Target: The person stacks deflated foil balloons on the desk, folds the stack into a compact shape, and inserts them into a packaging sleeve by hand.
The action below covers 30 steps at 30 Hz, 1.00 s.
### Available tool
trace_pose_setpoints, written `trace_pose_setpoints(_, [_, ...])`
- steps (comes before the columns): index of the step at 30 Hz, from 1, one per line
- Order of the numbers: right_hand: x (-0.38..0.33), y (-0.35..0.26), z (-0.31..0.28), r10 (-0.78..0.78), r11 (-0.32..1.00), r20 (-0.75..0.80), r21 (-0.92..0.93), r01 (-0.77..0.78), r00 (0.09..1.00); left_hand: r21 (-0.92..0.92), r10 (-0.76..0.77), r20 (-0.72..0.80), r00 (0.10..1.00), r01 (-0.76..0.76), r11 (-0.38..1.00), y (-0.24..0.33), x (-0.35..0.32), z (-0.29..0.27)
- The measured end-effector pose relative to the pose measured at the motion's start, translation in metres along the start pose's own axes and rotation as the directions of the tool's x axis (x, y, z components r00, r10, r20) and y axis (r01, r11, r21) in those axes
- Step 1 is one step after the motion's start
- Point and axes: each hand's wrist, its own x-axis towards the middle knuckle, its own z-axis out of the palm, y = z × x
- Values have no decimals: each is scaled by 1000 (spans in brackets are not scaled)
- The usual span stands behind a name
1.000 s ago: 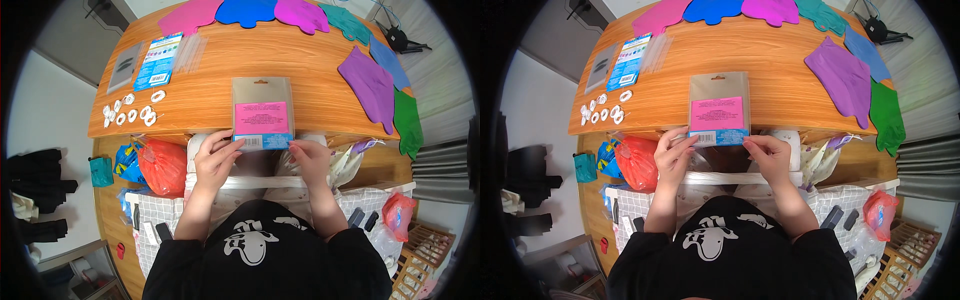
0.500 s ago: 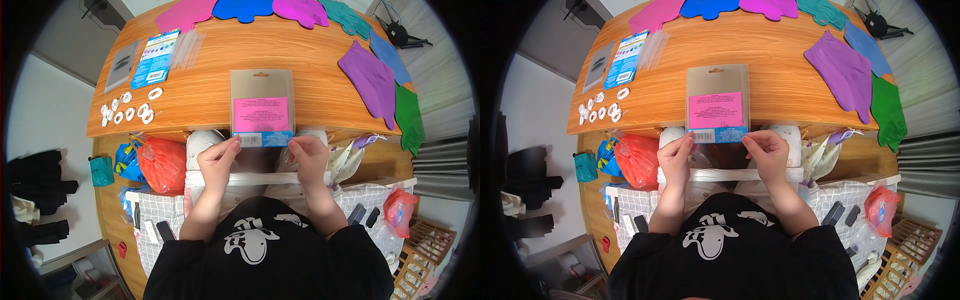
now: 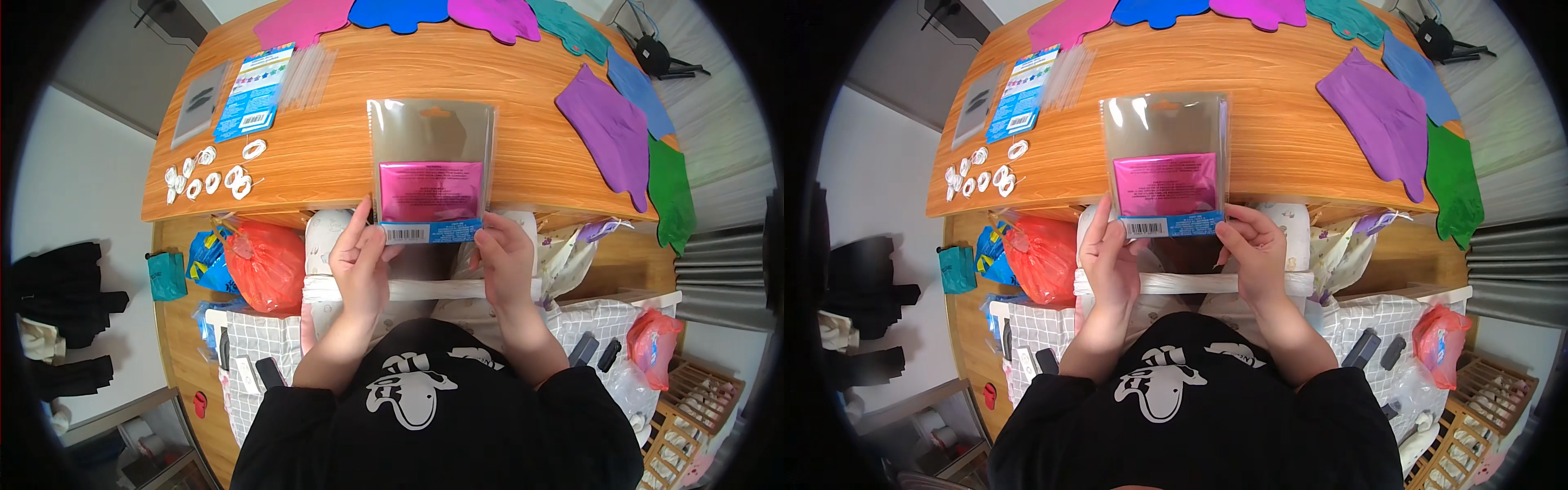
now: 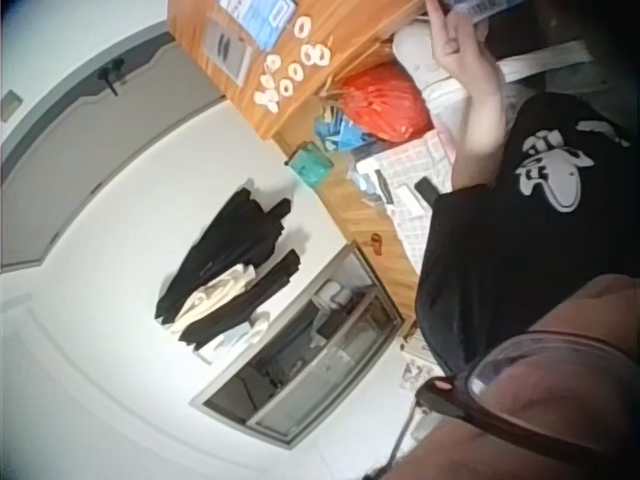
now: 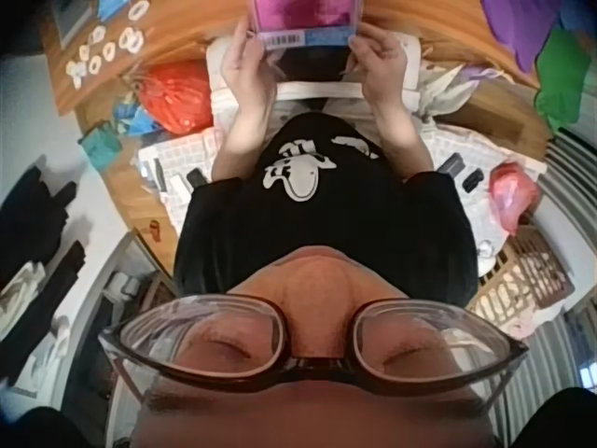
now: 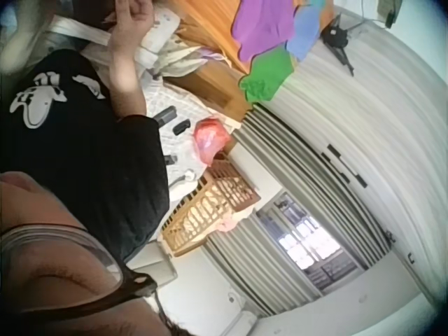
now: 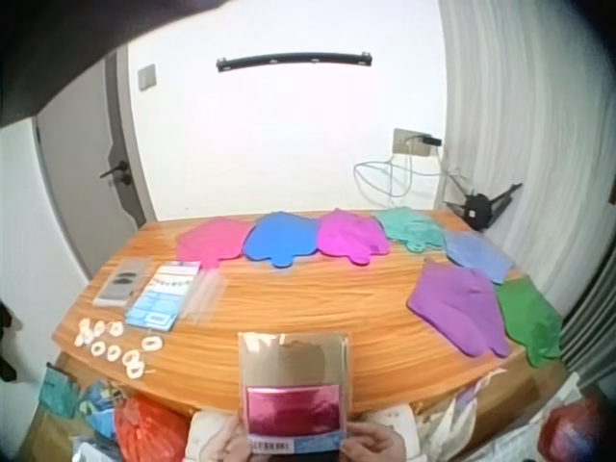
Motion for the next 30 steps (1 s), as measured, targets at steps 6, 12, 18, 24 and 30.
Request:
trace_pose_setpoints(6, [-7, -2, 10, -52, 998, -5, -45, 52, 999, -63, -28, 144, 989, 37, 997, 3, -2, 21])
trace_pose_setpoints(12, [-5, -3, 11, -58, 995, 60, -78, 63, 997, 302, -56, 140, 989, 11, 953, -4, 1, 14])
trace_pose_setpoints(18, [5, -11, 4, 116, 967, 142, -243, -79, 983, 64, -244, 129, 961, 238, 969, 2, 4, 7])
trace_pose_setpoints(24, [10, -12, -5, 240, 968, 204, -131, -216, 949, -153, -299, 182, 937, 327, 932, 5, 1, 5])
trace_pose_setpoints(30, [-15, 4, 21, 29, 988, 145, 143, -50, 989, 221, -195, 405, 894, 111, 969, -26, -22, 1])
